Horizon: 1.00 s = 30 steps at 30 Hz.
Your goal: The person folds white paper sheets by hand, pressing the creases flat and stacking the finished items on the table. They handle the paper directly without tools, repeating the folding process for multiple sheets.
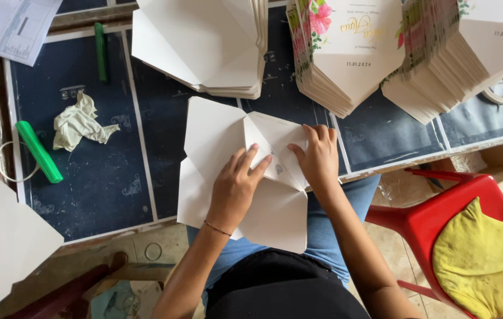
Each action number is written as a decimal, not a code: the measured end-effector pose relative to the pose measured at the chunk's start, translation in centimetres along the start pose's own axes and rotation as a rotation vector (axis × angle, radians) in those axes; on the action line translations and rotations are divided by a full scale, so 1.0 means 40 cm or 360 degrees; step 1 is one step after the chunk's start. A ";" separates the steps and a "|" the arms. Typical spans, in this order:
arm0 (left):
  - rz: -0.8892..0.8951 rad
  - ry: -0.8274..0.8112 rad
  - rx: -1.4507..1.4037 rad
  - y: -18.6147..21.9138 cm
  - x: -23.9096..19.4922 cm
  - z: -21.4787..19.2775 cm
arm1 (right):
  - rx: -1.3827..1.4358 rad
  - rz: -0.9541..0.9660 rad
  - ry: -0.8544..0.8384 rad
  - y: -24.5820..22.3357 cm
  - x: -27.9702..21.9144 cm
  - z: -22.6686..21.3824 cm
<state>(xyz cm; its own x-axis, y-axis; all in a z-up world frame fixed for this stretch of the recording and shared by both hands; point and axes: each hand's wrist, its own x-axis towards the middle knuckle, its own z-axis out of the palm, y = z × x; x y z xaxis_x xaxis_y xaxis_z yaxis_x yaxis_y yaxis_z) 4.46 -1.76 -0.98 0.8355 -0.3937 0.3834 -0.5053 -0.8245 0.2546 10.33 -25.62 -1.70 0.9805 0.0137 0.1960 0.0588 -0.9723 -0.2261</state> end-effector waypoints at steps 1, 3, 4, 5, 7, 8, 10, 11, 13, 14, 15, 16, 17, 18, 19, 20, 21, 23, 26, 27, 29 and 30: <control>-0.0006 0.0001 -0.0004 0.008 -0.006 -0.007 | -0.0004 -0.0003 -0.0004 -0.008 -0.005 -0.013; -0.0030 -0.0058 0.0053 0.012 -0.014 -0.023 | -0.0160 0.0020 0.0023 -0.034 -0.002 -0.032; -0.0037 -0.0061 0.0057 0.019 -0.019 -0.051 | -0.0156 0.0015 0.0018 -0.043 -0.002 -0.041; -0.0102 -0.0136 0.0128 0.027 -0.023 -0.078 | -0.0158 -0.0003 0.0057 -0.051 -0.001 -0.050; -0.0167 -0.0213 0.0205 0.043 -0.040 -0.112 | -0.0154 -0.0020 0.0096 -0.054 0.004 -0.058; -0.0253 -0.0377 0.0200 0.052 -0.051 -0.118 | 0.0306 -0.0149 0.0087 -0.049 0.010 -0.059; -0.0344 -0.0542 0.0197 0.060 -0.065 -0.125 | 0.0768 -0.0280 0.0074 -0.084 0.011 -0.100; -0.0374 -0.0577 0.0125 0.059 -0.068 -0.126 | 0.0988 -0.0283 -0.0110 -0.123 0.007 -0.140; -0.0395 -0.0610 0.0049 0.056 -0.073 -0.119 | 0.1201 -0.0281 -0.0289 -0.164 -0.006 -0.163; -0.0357 -0.0477 0.0094 0.058 -0.080 -0.112 | 0.1258 -0.0408 -0.0409 -0.168 -0.017 -0.145; -0.0317 -0.0344 0.0139 0.060 -0.088 -0.105 | 0.1312 -0.0535 -0.0528 -0.172 -0.028 -0.127; -0.0323 -0.0340 0.0138 0.055 -0.094 -0.088 | 0.1309 -0.0541 -0.0531 -0.192 -0.034 -0.138; -0.0320 -0.0326 0.0147 0.051 -0.100 -0.071 | 0.1294 -0.0606 -0.0584 -0.213 -0.041 -0.149; -0.0318 -0.0311 0.0160 0.046 -0.105 -0.054 | 0.1280 -0.0674 -0.0634 -0.234 -0.046 -0.160; -0.0323 -0.0304 0.0162 0.040 -0.105 -0.046 | 0.1277 -0.0682 -0.0635 -0.231 -0.051 -0.128; -0.0320 -0.0349 0.0196 0.040 -0.110 -0.039 | 0.1200 -0.0745 -0.0674 -0.227 -0.061 -0.099; -0.0318 -0.0393 0.0230 0.040 -0.115 -0.032 | 0.1123 -0.0808 -0.0712 -0.222 -0.073 -0.069; -0.0315 -0.0332 0.0169 0.039 -0.120 -0.030 | 0.1260 -0.0751 -0.0790 -0.207 -0.061 -0.084; -0.0301 -0.0303 0.0047 0.045 -0.092 -0.057 | 0.1487 -0.0562 -0.0757 -0.166 -0.043 -0.127; -0.0305 -0.0364 -0.0026 0.050 -0.081 -0.076 | 0.1587 -0.0417 -0.0677 -0.152 -0.041 -0.145; -0.0262 -0.0240 -0.0027 0.061 -0.062 -0.093 | 0.1163 -0.0403 -0.0458 -0.052 -0.097 -0.071; -0.0214 -0.0129 -0.0047 0.069 -0.050 -0.100 | 0.0731 -0.0362 -0.0245 0.001 -0.123 -0.036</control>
<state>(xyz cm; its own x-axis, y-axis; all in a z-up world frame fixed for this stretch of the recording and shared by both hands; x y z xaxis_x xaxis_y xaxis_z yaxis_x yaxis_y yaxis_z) 0.53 -1.63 2.49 0.9102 -0.3128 0.2716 -0.3927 -0.8603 0.3252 5.24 -26.06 -1.31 0.9476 0.2798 0.1541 0.3150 -0.7392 -0.5953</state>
